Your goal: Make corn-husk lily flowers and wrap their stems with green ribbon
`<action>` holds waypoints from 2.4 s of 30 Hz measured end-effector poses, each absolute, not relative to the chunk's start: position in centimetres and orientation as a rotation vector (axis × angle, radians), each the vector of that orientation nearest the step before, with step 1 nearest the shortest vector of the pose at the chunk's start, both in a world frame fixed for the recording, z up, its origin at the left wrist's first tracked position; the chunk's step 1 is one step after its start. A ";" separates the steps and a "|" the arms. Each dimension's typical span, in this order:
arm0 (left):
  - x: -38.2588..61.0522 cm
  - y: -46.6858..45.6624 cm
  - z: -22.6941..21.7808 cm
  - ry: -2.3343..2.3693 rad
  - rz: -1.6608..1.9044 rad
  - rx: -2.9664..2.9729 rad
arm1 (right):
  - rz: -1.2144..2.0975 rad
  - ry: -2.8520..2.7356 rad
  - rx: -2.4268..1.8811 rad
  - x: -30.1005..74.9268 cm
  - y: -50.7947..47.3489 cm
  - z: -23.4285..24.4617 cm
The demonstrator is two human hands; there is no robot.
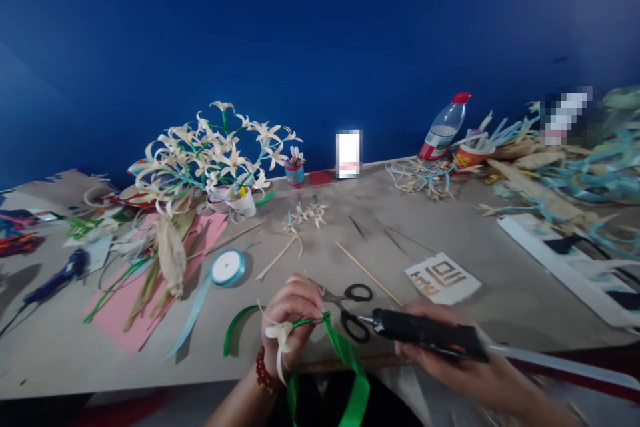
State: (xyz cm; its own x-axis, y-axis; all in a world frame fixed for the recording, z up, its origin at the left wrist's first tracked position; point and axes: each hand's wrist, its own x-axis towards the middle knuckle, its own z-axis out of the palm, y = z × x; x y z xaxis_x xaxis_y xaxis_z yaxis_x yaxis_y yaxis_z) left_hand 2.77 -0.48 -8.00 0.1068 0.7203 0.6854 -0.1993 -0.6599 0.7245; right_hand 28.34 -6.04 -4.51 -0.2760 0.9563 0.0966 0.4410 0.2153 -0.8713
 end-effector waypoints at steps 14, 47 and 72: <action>3.3 -0.6 -7.8 0.487 1.607 1.713 | 0.904 -2.039 -1.055 26.9 -5.1 -4.2; 3.9 -0.7 -7.0 0.472 1.626 1.698 | 0.789 -2.091 -1.085 26.4 -4.8 -3.9; 4.1 -0.9 -6.6 0.469 1.662 1.645 | 0.772 -2.088 -1.097 26.0 -4.7 -3.2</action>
